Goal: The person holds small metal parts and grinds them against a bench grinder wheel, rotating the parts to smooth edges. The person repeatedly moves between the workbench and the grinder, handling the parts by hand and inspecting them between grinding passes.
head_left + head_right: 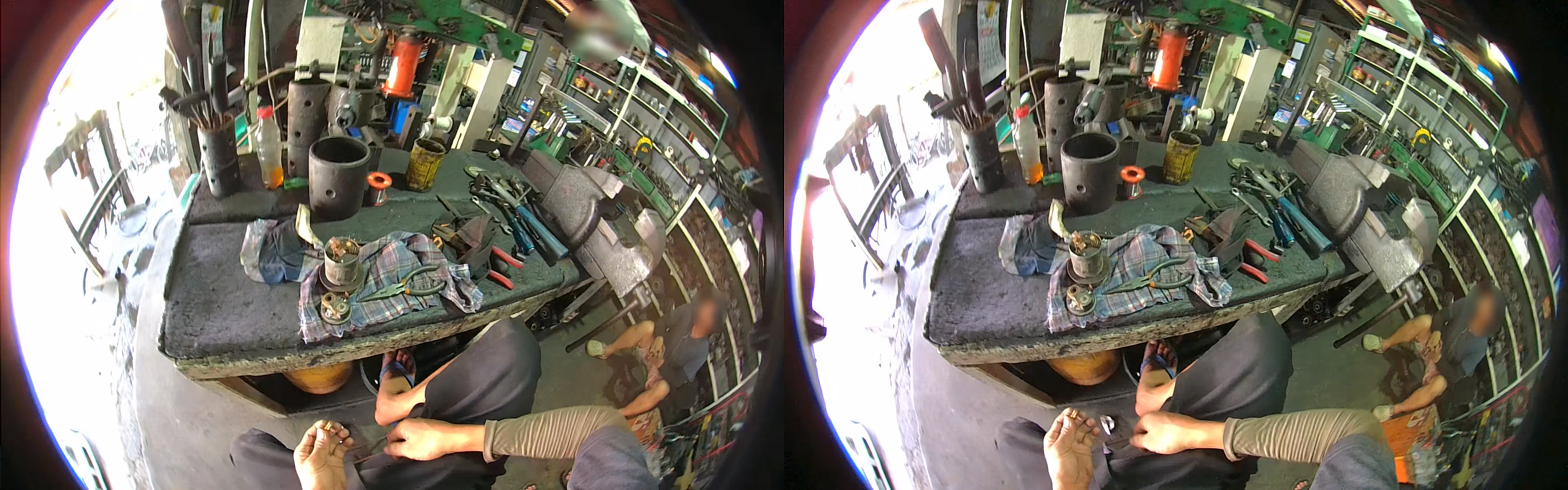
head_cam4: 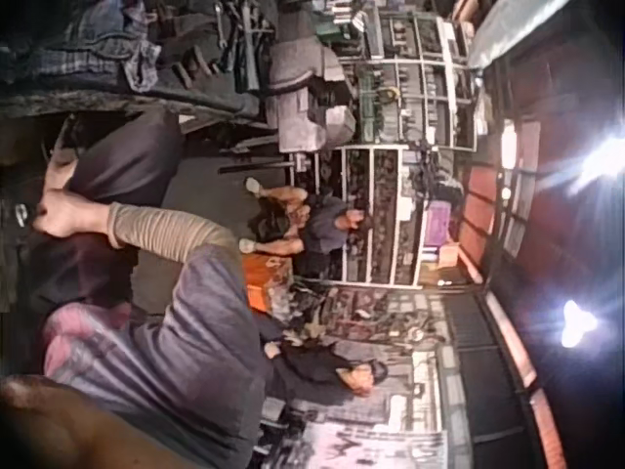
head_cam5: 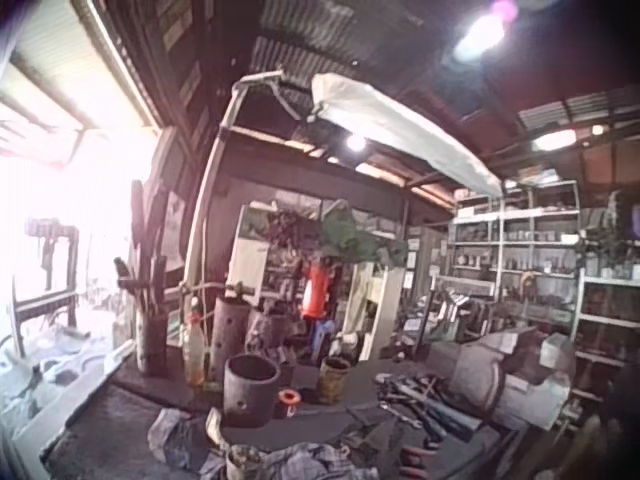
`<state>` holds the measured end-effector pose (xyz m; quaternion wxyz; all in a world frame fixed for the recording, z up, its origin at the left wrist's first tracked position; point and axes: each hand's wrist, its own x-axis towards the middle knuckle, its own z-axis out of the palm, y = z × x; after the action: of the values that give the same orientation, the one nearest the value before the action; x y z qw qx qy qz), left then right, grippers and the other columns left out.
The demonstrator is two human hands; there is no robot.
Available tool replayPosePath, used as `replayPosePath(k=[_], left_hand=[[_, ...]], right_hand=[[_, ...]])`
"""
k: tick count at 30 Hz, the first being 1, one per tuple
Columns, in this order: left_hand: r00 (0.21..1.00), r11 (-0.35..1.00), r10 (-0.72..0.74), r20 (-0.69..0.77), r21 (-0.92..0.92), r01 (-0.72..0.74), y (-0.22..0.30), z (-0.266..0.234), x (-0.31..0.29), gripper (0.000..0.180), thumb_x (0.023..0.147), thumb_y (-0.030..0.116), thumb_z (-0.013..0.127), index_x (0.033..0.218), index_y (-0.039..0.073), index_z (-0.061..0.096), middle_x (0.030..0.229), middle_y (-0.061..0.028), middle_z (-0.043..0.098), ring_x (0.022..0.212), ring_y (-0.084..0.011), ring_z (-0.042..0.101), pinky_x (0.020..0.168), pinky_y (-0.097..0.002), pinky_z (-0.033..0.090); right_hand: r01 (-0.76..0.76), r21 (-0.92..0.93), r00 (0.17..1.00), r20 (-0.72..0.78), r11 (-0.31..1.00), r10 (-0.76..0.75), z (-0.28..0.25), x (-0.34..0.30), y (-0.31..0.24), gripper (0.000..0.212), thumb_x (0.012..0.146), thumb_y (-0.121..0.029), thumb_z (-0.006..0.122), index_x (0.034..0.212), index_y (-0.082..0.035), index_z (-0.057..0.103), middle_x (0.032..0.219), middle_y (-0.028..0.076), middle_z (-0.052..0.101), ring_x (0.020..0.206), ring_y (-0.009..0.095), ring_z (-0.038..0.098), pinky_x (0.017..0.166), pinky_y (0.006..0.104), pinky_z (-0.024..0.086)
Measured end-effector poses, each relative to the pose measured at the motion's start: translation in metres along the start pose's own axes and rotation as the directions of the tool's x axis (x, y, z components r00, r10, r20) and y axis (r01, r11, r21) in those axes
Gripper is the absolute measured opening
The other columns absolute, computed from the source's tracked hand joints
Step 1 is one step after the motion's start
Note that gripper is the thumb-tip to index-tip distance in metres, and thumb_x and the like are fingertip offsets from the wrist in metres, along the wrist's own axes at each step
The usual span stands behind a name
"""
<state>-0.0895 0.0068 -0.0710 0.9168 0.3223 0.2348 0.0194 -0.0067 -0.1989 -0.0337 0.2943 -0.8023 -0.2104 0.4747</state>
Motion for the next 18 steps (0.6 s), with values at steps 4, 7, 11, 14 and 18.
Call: replayPosePath(k=[4,7,11,14,18], left_hand=[[0.999,0.999,0.025,-0.033,-0.026,-0.025,0.010,0.001,-0.016,0.023,0.108,0.017,0.057,0.121,-0.001,0.061,0.107,-0.0095,0.066,0.098,-0.0231,0.066,0.088,-0.0378,0.055],[0.999,0.996,0.049,0.001,-0.081,-0.049,0.008,-0.018,-0.024,0.024,0.108,0.020,0.057,0.122,0.001,0.062,0.109,-0.0086,0.066,0.101,-0.0237,0.066,0.093,-0.0392,0.054],[0.999,0.981,0.031,-0.025,-0.190,-0.035,0.002,-0.040,-0.033,0.026,0.108,0.026,0.056,0.122,0.005,0.063,0.111,-0.0065,0.068,0.102,-0.0220,0.066,0.095,-0.0386,0.054],[0.990,0.979,0.020,-0.142,-0.200,-0.049,0.009,-0.041,-0.048,0.027,0.108,0.030,0.055,0.120,0.008,0.066,0.104,-0.0048,0.070,0.091,-0.0185,0.068,0.082,-0.0334,0.057],[0.996,0.940,-0.029,0.081,-0.337,0.055,0.008,-0.048,-0.062,0.030,0.108,0.033,0.054,0.118,0.009,0.068,0.097,-0.0048,0.072,0.079,-0.0160,0.069,0.067,-0.0288,0.057]], right_hand=[[0.178,-0.311,0.980,-0.029,0.934,-0.196,0.005,-0.001,-0.009,0.027,0.098,-0.021,0.055,0.107,0.000,0.068,0.100,0.020,0.072,0.097,0.035,0.069,0.086,0.0458,0.053],[0.353,-0.204,0.924,-0.074,0.913,-0.374,0.005,0.000,-0.027,0.022,0.094,-0.011,0.055,0.109,0.001,0.067,0.099,0.019,0.071,0.093,0.033,0.069,0.084,0.0437,0.054],[0.494,-0.070,0.850,-0.171,0.867,-0.498,0.028,0.000,-0.061,0.032,0.090,0.006,0.053,0.120,0.000,0.063,0.105,0.017,0.066,0.092,0.031,0.067,0.082,0.0408,0.054],[0.589,-0.185,0.749,-0.240,0.786,-0.618,0.062,0.016,-0.080,0.034,0.092,0.004,0.055,0.124,-0.001,0.063,0.116,0.017,0.064,0.102,0.029,0.068,0.086,0.0384,0.055],[0.631,-0.159,0.705,-0.289,0.759,-0.647,0.085,-0.008,-0.117,0.029,0.091,0.001,0.062,0.119,-0.001,0.069,0.116,0.018,0.069,0.104,0.032,0.071,0.090,0.0366,0.058]])
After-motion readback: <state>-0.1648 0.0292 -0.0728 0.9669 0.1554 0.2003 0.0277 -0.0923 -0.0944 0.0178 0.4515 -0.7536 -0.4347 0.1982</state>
